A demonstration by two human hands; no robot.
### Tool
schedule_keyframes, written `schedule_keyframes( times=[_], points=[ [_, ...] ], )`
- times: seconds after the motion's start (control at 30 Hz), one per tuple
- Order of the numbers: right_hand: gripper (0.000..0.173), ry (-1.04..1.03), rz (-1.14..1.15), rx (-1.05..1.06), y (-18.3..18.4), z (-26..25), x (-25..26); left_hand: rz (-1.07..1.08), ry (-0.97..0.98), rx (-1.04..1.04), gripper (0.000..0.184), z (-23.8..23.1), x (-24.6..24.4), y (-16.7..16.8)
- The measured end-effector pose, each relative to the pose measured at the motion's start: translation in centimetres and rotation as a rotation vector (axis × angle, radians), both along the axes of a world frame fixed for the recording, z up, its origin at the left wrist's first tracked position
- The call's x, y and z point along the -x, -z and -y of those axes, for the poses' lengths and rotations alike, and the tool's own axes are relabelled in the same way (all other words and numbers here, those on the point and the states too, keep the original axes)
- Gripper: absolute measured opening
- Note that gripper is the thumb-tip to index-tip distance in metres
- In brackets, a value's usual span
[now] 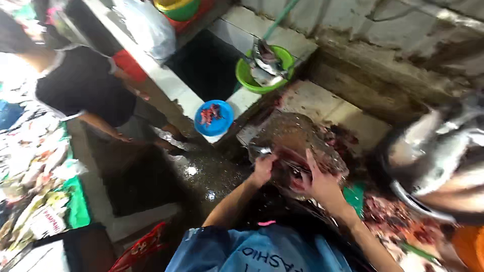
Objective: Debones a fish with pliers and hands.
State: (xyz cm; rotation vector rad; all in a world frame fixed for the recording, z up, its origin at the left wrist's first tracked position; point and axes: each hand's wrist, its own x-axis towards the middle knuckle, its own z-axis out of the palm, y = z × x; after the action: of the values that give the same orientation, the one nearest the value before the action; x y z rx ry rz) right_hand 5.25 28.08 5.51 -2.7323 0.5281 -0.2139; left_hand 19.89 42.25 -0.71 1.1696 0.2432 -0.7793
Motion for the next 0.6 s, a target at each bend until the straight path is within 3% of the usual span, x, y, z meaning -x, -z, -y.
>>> schedule_keyframes(
  times=[0.03,0.1,0.13,0.17,0.2,0.23,0.27,0.33,0.37,0.4,0.43,0.47,0.53,0.57,0.6],
  points=[
    [0.059,0.063,-0.003,-0.174,0.0,0.9,0.0,-0.04,-0.005,0.026,0.015,0.1,0.0,0.1],
    [0.046,0.259,0.199,-0.789,0.6,2.0,0.3,-0.19,-0.048,0.037,0.016,0.5,0.1,0.2],
    [0.05,0.312,0.43,-1.126,1.2,1.7,0.4,-0.26,-0.075,0.03,0.017,0.7,0.1,0.3],
    [0.062,0.264,0.597,-1.332,1.6,1.0,0.6,-0.299,-0.103,0.028,0.019,0.8,0.1,0.3],
    [0.081,0.153,0.639,-1.35,1.9,0.4,0.9,-0.303,-0.131,0.028,0.022,0.9,0.2,0.3],
    [0.093,0.05,0.606,-1.179,2.2,-0.3,0.9,-0.28,-0.155,0.013,0.025,0.9,0.2,0.2],
    [0.095,0.006,0.482,-0.848,2.1,-0.9,0.9,-0.248,-0.166,0.001,0.026,0.9,0.3,0.1],
    [0.08,-0.029,0.189,-0.164,2.6,-1.9,0.8,-0.189,-0.158,-0.026,0.027,0.8,0.6,-0.1],
    [0.072,-0.018,0.089,0.001,2.7,-1.9,0.7,-0.167,-0.138,-0.038,0.026,0.7,0.8,-0.1],
    [0.065,0.016,0.03,0.027,2.6,-1.7,0.6,-0.153,-0.112,-0.034,0.024,0.5,1.0,0.2],
    [0.06,0.069,0.021,-0.048,2.5,-1.1,0.5,-0.144,-0.097,-0.021,0.022,0.4,1.1,0.5],
    [0.056,0.129,0.021,-0.265,2.3,-0.4,0.4,-0.148,-0.1,-0.006,0.021,0.5,1.1,0.8],
    [0.057,0.207,0.337,-0.996,2.5,0.5,0.8,-0.212,-0.128,0.055,0.02,0.5,0.8,0.8],
    [0.065,0.155,0.498,-1.236,2.5,0.2,1.0,-0.246,-0.141,0.084,0.022,0.3,0.5,0.6],
    [0.076,0.07,0.543,-1.206,2.5,-0.2,1.1,-0.25,-0.144,0.081,0.023,0.3,0.4,0.5]
  ],
)
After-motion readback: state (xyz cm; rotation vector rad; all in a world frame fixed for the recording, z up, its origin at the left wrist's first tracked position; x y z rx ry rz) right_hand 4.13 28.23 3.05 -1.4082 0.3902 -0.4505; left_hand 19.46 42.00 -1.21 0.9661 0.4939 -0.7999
